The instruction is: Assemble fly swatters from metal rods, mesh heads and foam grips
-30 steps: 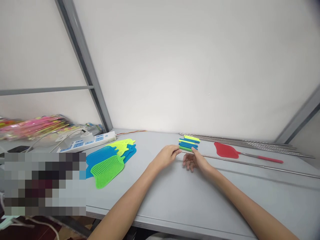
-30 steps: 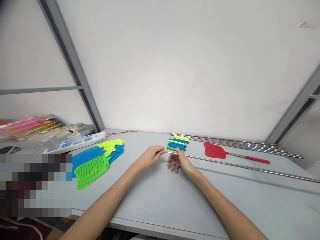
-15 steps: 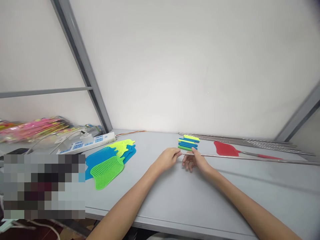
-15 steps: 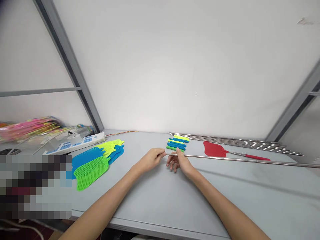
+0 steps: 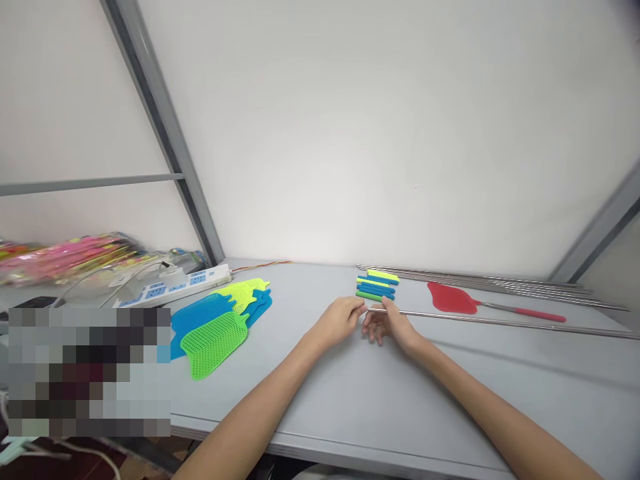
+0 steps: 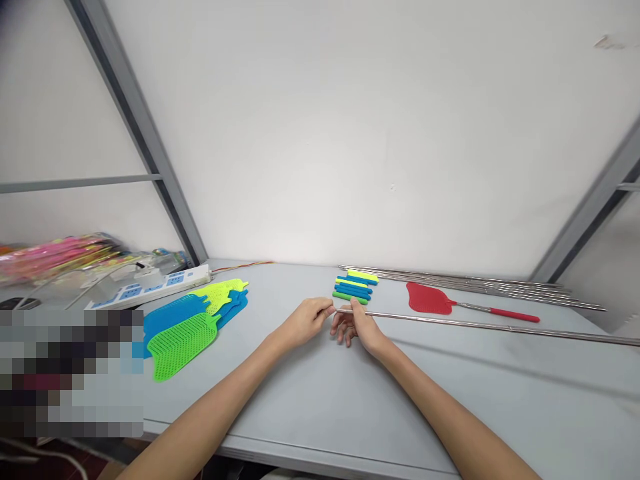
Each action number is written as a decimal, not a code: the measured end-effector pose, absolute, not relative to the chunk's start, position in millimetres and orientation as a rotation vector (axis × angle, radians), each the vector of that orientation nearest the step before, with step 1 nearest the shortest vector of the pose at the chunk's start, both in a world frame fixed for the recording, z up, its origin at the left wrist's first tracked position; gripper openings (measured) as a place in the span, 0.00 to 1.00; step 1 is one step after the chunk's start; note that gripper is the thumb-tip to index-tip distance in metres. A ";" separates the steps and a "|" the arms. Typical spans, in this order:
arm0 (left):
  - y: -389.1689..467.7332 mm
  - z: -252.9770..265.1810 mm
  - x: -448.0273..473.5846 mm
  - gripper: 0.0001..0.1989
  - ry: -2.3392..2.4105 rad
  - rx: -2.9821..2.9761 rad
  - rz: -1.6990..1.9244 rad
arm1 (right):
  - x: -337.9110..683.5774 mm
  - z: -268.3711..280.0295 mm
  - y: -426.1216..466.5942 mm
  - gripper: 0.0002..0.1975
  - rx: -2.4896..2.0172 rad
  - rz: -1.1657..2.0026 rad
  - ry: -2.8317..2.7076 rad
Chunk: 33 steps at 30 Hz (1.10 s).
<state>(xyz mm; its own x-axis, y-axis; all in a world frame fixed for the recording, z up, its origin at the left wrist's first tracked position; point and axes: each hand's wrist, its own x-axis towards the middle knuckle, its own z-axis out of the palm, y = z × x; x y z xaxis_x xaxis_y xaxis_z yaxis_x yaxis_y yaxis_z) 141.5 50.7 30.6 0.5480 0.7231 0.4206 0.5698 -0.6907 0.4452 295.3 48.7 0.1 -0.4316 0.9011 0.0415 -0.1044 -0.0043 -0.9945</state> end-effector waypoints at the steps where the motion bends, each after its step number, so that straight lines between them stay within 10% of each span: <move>1: 50.4 30.1 142.0 0.12 1.069 2.521 0.862 | 295.2 0.1 48.4 0.29 -0.865 1.562 -1.458; 33: 49.5 30.5 144.0 0.13 1.110 2.392 0.915 | 289.9 -1.9 50.0 0.27 -0.997 1.548 -1.457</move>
<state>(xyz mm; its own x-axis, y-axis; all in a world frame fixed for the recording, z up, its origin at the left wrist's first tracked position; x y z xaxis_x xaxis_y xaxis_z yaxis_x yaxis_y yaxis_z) 144.0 49.5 30.5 0.4846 0.7736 0.4083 0.5484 -0.6323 0.5472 289.9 50.0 -1.9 -0.3946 0.9182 -0.0339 -0.0221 -0.0464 -0.9987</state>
